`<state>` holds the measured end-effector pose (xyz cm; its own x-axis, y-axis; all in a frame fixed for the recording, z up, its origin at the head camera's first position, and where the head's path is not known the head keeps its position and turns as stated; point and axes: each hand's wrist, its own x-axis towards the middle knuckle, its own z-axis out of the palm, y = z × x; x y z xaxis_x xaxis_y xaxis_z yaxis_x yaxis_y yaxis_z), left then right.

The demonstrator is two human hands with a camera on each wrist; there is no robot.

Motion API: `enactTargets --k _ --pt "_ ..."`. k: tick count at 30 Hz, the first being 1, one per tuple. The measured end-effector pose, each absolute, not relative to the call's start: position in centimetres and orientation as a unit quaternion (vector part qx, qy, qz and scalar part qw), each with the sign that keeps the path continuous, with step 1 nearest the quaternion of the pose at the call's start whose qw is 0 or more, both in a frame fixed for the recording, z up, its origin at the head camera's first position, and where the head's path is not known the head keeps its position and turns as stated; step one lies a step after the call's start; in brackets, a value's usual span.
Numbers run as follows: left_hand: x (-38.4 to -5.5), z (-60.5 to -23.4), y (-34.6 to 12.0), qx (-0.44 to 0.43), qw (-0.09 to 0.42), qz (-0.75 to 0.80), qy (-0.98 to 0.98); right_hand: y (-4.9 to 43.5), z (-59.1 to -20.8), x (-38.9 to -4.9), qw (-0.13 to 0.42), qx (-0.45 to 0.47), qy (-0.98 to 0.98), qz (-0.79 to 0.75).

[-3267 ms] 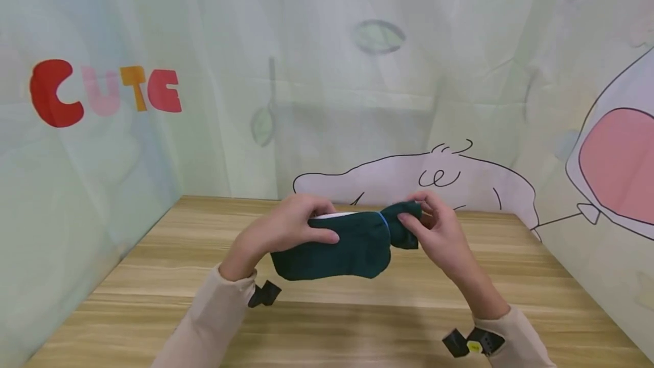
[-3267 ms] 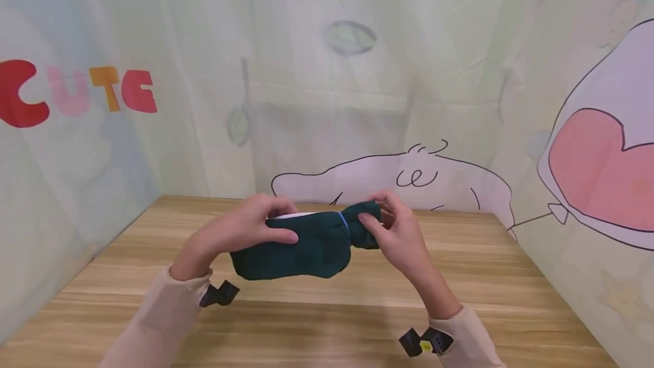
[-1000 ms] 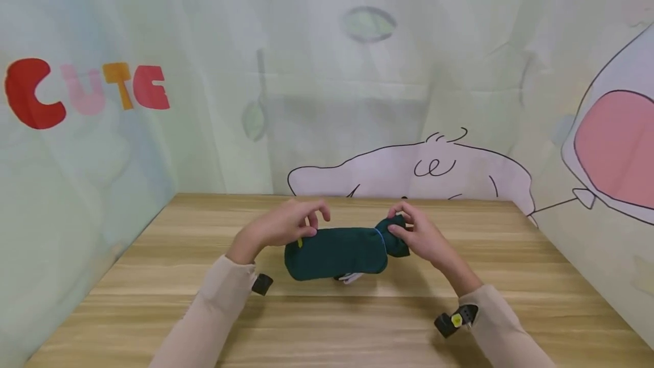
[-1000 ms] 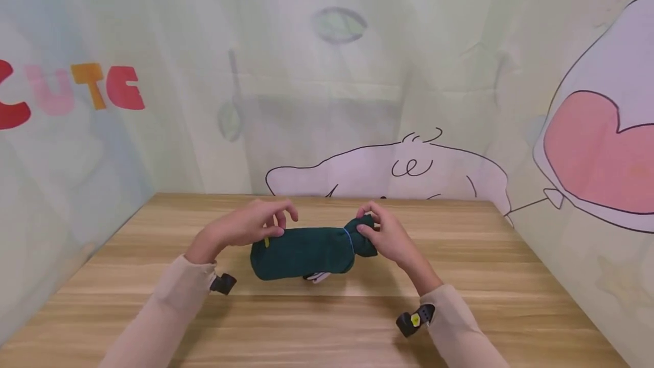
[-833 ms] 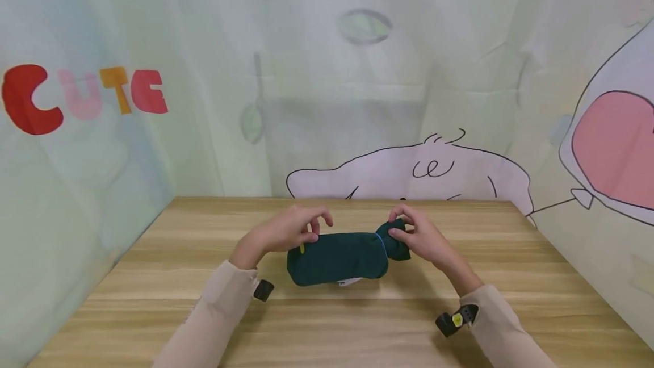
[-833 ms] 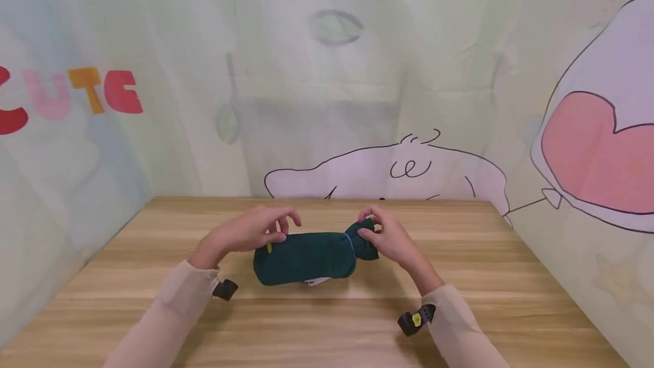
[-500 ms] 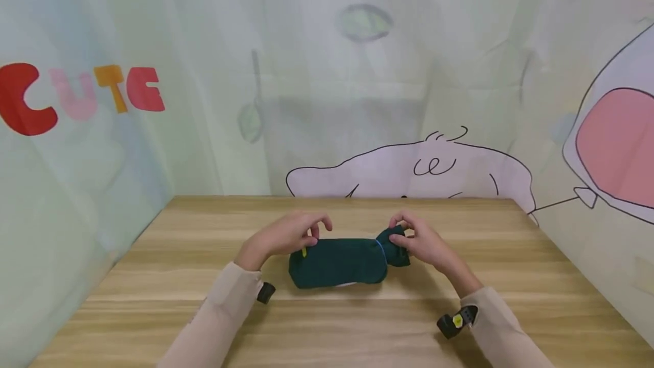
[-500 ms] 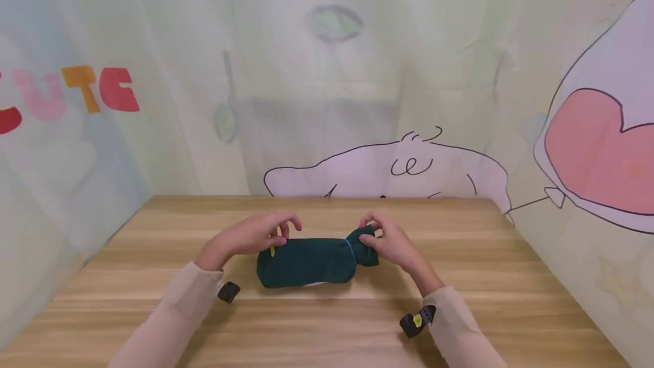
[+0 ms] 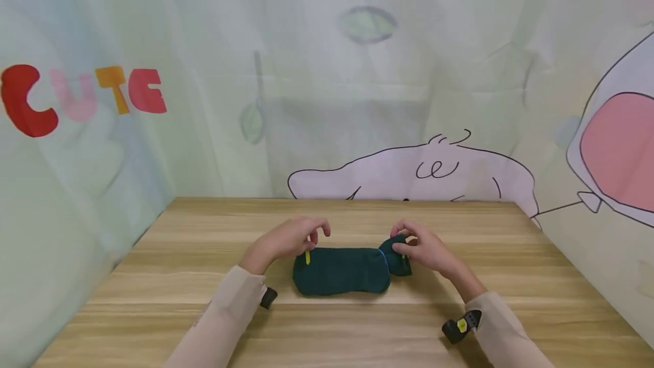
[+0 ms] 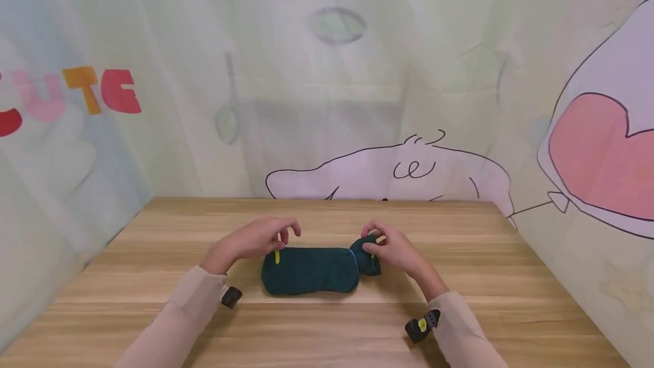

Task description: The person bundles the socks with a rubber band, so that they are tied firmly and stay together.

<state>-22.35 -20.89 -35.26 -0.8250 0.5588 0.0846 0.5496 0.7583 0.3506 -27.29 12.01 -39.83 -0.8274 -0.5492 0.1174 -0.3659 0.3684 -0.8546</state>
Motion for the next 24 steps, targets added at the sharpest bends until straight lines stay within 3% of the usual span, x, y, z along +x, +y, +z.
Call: enactTargets --k 6,24 --pt "-22.5 -35.5 -20.9 0.278 0.059 0.202 0.937 12.5 -39.5 -27.6 0.111 -0.301 0.818 -0.477" --pt "-23.2 -37.2 -21.1 0.249 0.103 0.183 0.945 12.7 -40.8 -28.0 0.097 -0.300 0.830 -0.460"
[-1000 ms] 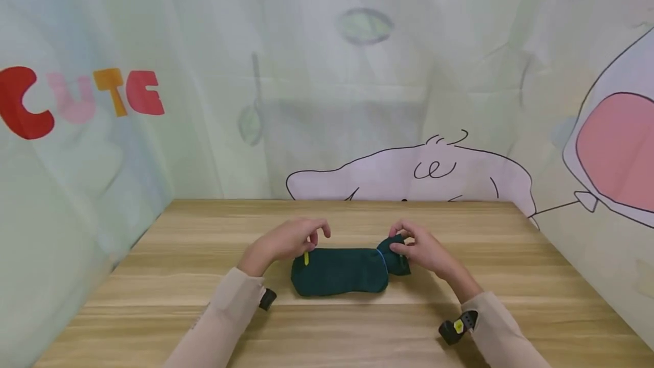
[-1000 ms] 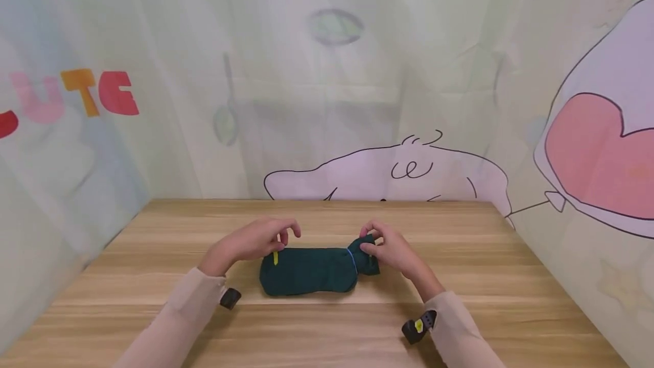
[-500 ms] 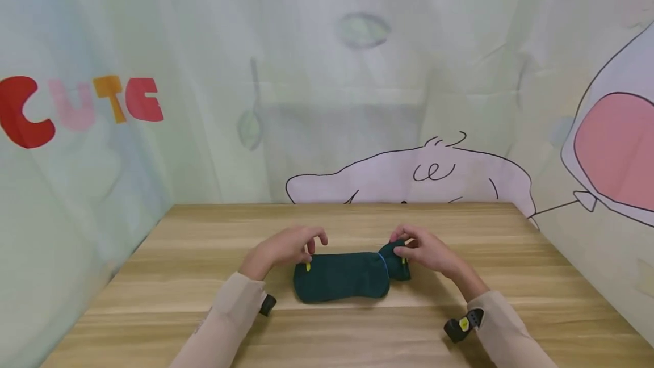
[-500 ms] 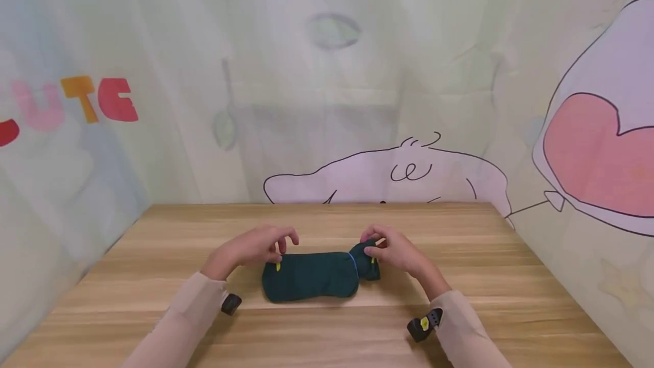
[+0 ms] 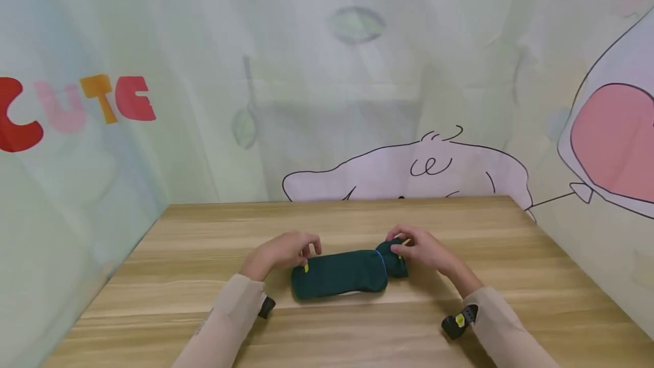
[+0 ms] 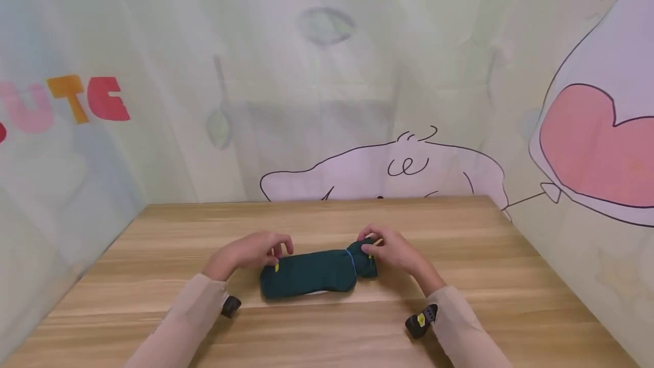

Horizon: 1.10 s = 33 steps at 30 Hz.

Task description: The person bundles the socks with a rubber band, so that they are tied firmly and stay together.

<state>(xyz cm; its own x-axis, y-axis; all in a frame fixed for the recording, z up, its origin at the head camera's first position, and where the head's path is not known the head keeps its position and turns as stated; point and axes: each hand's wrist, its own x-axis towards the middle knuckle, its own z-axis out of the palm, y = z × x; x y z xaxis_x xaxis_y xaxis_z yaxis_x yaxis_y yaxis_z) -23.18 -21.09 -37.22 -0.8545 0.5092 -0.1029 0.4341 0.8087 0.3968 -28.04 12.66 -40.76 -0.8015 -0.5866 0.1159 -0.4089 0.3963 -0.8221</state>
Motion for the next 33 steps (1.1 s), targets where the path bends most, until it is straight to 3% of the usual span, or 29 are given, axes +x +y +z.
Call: enactTargets --k 11,23,26,33 --pt "-23.9 -36.6 -20.5 0.223 0.112 0.131 0.959 12.3 -40.8 -28.8 0.072 -0.319 0.838 -0.437" --pt "-23.8 -36.7 -20.2 0.206 0.142 0.139 0.958 14.2 -40.2 -28.7 0.095 -0.352 0.854 -0.370" --pt "-24.0 -36.1 -20.5 0.212 0.129 0.134 0.959 14.6 -39.6 -28.8 0.087 -0.341 0.860 -0.369" --pt "-24.4 -33.9 -21.5 0.228 0.041 0.152 0.961 15.3 -37.8 -29.7 0.029 -0.321 0.873 -0.366"
